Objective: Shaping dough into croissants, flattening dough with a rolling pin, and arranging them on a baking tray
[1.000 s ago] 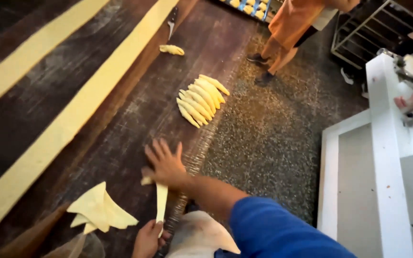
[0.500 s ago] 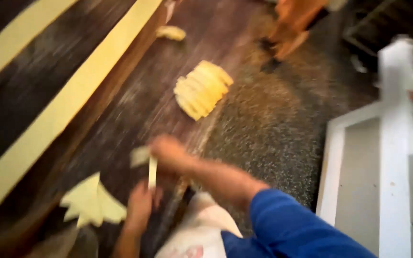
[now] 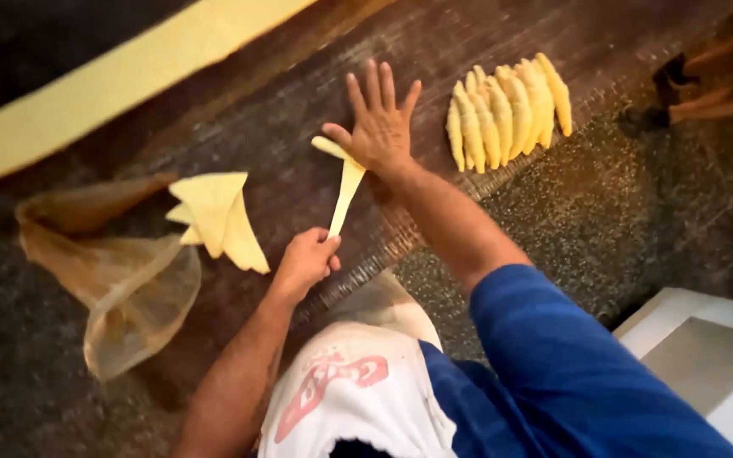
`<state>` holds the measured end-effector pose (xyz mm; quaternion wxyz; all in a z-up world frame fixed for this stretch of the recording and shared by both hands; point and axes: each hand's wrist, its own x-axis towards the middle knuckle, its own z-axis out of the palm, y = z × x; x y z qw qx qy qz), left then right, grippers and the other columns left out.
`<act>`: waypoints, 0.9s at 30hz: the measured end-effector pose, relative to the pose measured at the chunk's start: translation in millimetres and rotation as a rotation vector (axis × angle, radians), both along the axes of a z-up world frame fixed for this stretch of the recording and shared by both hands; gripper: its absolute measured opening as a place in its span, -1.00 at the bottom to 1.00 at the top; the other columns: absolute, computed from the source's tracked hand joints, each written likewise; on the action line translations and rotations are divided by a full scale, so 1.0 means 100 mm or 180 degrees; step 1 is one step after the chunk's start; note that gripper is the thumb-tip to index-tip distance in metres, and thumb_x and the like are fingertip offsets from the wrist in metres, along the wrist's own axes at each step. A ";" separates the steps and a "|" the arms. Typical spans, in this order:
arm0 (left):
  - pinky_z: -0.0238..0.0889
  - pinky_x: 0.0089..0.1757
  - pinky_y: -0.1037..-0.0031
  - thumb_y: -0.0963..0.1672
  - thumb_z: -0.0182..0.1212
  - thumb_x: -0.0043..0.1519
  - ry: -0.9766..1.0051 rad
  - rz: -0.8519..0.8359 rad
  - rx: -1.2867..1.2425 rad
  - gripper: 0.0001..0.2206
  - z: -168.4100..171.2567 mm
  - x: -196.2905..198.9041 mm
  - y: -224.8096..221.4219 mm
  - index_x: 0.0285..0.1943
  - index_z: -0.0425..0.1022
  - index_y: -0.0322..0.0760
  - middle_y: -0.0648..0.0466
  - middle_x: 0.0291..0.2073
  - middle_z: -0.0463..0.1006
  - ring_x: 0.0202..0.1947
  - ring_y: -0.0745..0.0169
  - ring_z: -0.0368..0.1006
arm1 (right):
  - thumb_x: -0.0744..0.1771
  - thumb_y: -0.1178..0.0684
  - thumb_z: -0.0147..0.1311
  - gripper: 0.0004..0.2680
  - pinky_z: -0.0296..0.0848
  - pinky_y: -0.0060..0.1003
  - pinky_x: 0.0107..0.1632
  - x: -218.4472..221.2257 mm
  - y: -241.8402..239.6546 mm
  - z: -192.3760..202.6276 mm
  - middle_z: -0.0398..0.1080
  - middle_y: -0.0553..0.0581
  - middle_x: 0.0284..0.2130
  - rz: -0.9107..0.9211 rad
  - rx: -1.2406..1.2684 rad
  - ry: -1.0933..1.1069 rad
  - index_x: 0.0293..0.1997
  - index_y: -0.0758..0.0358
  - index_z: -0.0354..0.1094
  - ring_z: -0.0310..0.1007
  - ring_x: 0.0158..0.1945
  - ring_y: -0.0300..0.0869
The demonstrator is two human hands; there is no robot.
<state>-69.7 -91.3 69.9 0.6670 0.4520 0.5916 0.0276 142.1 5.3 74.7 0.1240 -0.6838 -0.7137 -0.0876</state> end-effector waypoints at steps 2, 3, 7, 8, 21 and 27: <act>0.35 -0.64 0.52 -0.05 0.18 0.28 0.0007 -0.0134 0.0127 -0.63 -0.04 -0.05 0.00 0.11 0.55 -0.46 -0.04 -0.63 0.62 -0.71 0.29 0.52 | 0.37 -0.58 -0.16 -0.36 -0.16 0.70 0.27 -0.21 -0.29 -0.09 0.14 0.43 0.38 0.0086 0.0099 -0.0072 0.39 0.18 0.29 -0.01 0.48 0.27; 0.39 -0.62 0.50 -0.06 0.12 0.25 0.0144 -0.0330 0.0158 -0.73 -0.12 -0.03 -0.02 -0.14 0.63 -0.35 0.00 -0.67 0.61 -0.69 0.28 0.54 | 0.36 -0.58 -0.20 -0.35 -0.19 0.70 0.29 -0.39 -0.60 -0.13 0.10 0.35 0.43 0.0448 -0.0350 0.0150 0.44 0.15 0.20 -0.04 0.51 0.22; 0.51 -0.55 0.46 -0.12 0.10 0.25 -0.0207 -0.0084 0.0111 -0.63 -0.09 -0.05 -0.09 0.12 0.52 -0.56 -0.15 -0.50 0.67 -0.58 0.16 0.62 | 0.37 -0.38 0.05 -0.46 -0.17 0.78 0.25 -0.46 -0.60 -0.24 0.14 0.23 0.43 0.0135 -0.0647 0.0506 0.46 0.11 0.17 -0.03 0.52 0.19; 0.51 -0.55 0.46 -0.12 0.10 0.25 -0.0234 -0.0041 0.0058 -0.63 -0.02 -0.05 -0.12 0.12 0.52 -0.56 -0.15 -0.50 0.67 -0.58 0.16 0.62 | 0.37 -0.38 0.05 -0.46 -0.17 0.78 0.25 -0.43 -0.54 -0.28 0.14 0.23 0.43 0.0168 -0.0705 0.0477 0.46 0.11 0.17 -0.03 0.52 0.19; 0.37 -0.51 0.38 -0.12 0.03 0.20 -0.0288 -0.1275 -0.0093 -0.81 0.37 -0.50 -0.18 -0.34 0.52 -0.29 0.00 -0.58 0.62 -0.63 0.19 0.50 | 0.37 -0.46 -0.24 -0.35 -0.39 0.57 0.39 -1.29 -0.98 0.42 -0.36 0.17 0.55 -0.0117 -0.2067 0.0062 0.57 0.11 -0.22 -0.44 0.59 0.04; 0.38 -0.20 0.20 0.03 0.06 0.23 0.0346 -0.2310 0.1294 -0.72 0.16 -1.11 0.12 -0.27 0.63 -0.11 0.02 -0.39 0.67 -0.31 0.03 0.59 | 0.44 -0.32 -0.24 -0.46 -0.37 0.48 0.46 -0.82 -0.82 0.05 -0.18 0.12 0.56 -0.0602 -0.1051 0.0470 0.58 0.11 -0.17 -0.30 0.62 0.01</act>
